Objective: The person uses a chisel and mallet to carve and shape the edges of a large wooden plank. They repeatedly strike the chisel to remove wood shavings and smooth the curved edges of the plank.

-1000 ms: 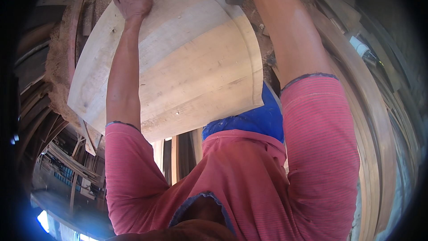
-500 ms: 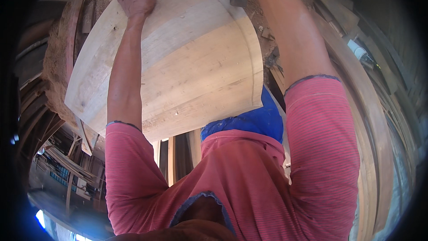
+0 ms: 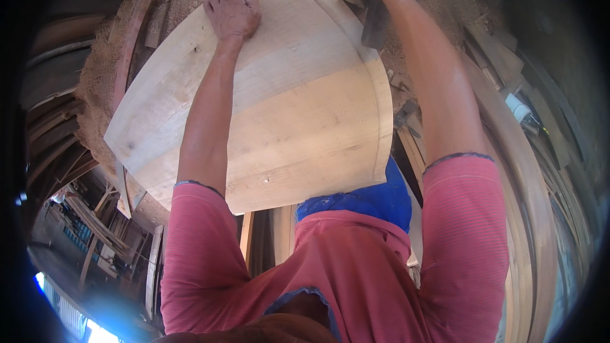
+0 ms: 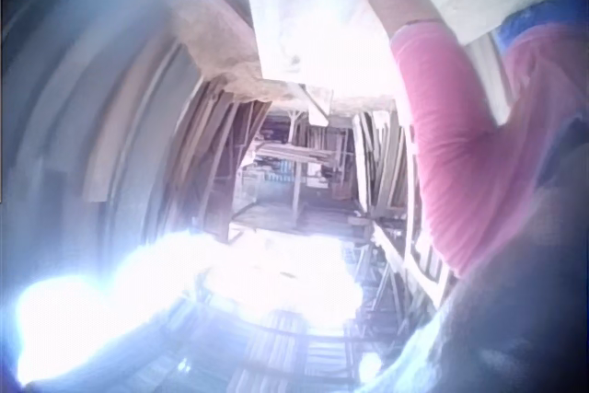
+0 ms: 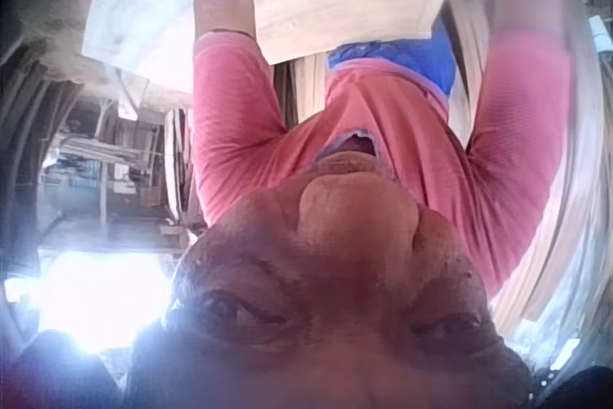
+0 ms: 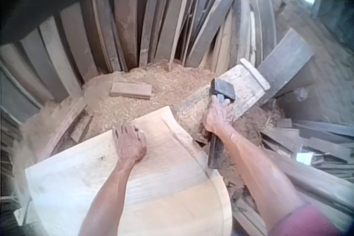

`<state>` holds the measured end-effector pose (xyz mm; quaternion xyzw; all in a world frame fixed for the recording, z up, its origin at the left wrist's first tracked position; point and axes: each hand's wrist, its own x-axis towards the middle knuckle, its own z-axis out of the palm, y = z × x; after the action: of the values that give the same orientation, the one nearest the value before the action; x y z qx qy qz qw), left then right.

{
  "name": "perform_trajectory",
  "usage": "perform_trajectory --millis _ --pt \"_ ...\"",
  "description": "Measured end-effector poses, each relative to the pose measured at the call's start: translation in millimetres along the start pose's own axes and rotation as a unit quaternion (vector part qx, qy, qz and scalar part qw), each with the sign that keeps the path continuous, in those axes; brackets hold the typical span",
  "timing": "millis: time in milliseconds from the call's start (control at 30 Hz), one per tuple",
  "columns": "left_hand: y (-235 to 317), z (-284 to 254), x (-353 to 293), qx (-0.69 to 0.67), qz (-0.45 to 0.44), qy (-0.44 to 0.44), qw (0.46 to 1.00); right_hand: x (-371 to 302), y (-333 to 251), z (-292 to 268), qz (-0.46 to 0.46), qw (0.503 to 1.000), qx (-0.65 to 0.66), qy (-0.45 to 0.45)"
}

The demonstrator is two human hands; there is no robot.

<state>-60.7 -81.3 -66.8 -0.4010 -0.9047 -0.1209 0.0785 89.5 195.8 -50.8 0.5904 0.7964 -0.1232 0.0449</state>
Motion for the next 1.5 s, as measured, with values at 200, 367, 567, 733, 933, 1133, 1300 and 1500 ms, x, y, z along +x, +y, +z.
perform_trajectory --millis 200,367,567,733,933,1133,1300,1500 --pt "10.1 0.3 7.4 -0.016 -0.002 -0.013 1.000 12.3 16.6 8.4 0.056 0.987 0.150 0.020" --pt "4.8 0.5 4.8 -0.012 -0.019 -0.019 1.000 -4.6 9.0 -14.7 -0.083 0.995 0.004 -0.047" --pt "15.5 -12.9 8.4 -0.014 -0.035 -0.058 0.998 -5.7 10.0 -20.5 -0.068 0.996 0.007 -0.056" --pt "13.1 -14.2 8.9 -0.014 -0.043 -0.083 0.996 -5.5 9.7 -20.7 -0.079 0.996 -0.004 -0.046" --pt "14.1 -13.0 8.2 -0.013 -0.048 -0.080 0.996 -9.0 5.0 -24.3 -0.073 0.997 -0.014 -0.030" --pt "13.9 -11.7 8.5 -0.015 -0.035 -0.053 0.998 -14.7 5.3 -29.7 -0.084 0.996 -0.013 -0.025" --pt "12.4 -12.2 8.5 -0.018 -0.033 -0.048 0.998 -13.6 7.0 -28.8 -0.096 0.995 -0.003 -0.022" --pt "12.7 -11.6 8.7 -0.015 -0.034 -0.040 0.999 -13.8 5.7 -28.6 -0.086 0.996 0.007 -0.028"
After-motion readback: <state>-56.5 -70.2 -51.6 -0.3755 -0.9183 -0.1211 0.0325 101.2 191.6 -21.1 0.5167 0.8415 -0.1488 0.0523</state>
